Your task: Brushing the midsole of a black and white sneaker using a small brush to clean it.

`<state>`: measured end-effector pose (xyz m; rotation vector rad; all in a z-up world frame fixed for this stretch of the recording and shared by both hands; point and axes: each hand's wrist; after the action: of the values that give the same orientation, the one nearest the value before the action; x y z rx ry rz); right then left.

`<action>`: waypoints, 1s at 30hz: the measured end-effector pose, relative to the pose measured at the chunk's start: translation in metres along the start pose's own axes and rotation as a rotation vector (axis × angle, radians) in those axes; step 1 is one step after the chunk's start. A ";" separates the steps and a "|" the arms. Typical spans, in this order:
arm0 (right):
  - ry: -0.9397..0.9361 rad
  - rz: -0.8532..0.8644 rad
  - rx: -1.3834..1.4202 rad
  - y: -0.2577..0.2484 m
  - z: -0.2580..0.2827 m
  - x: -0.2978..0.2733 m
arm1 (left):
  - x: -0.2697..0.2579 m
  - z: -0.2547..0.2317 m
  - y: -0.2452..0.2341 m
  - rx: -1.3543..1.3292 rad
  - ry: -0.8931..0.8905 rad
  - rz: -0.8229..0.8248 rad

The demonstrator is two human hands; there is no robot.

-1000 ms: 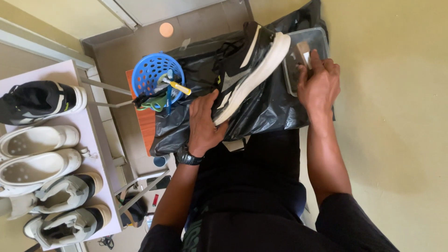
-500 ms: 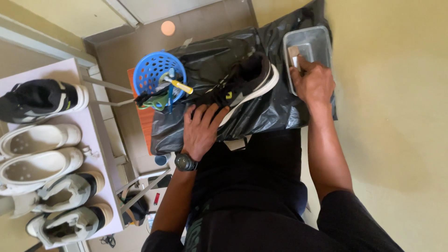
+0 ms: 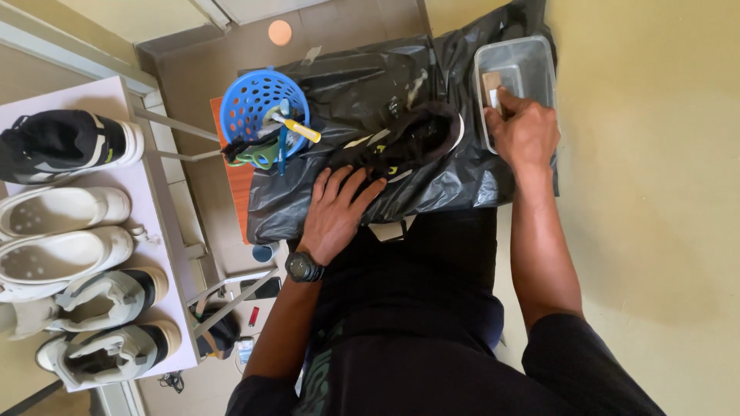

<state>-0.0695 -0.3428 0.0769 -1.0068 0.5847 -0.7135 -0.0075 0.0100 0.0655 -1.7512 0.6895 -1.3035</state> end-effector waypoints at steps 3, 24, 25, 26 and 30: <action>-0.018 0.001 -0.061 -0.004 0.003 -0.002 | 0.007 -0.005 -0.002 0.084 -0.013 0.028; -0.011 0.014 -0.169 -0.001 0.007 0.007 | 0.117 -0.033 0.091 0.162 -0.067 0.322; -0.012 0.012 -0.168 0.000 0.006 0.010 | 0.117 -0.032 0.091 0.164 -0.067 0.320; -0.024 0.005 -0.181 0.001 0.005 0.013 | 0.118 -0.031 0.090 0.163 -0.057 0.326; -0.063 -0.009 -0.213 0.004 -0.002 0.016 | 0.115 -0.031 0.093 0.142 -0.057 0.317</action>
<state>-0.0596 -0.3546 0.0711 -1.2257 0.6104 -0.6337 0.0029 -0.1392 0.0459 -1.4892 0.7860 -1.0551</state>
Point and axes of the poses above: each hand's wrist, its own x-axis towards the middle knuckle, its own y-axis out of the palm, z = x × y, and after that the axes turned 6 degrees about y, right-handed
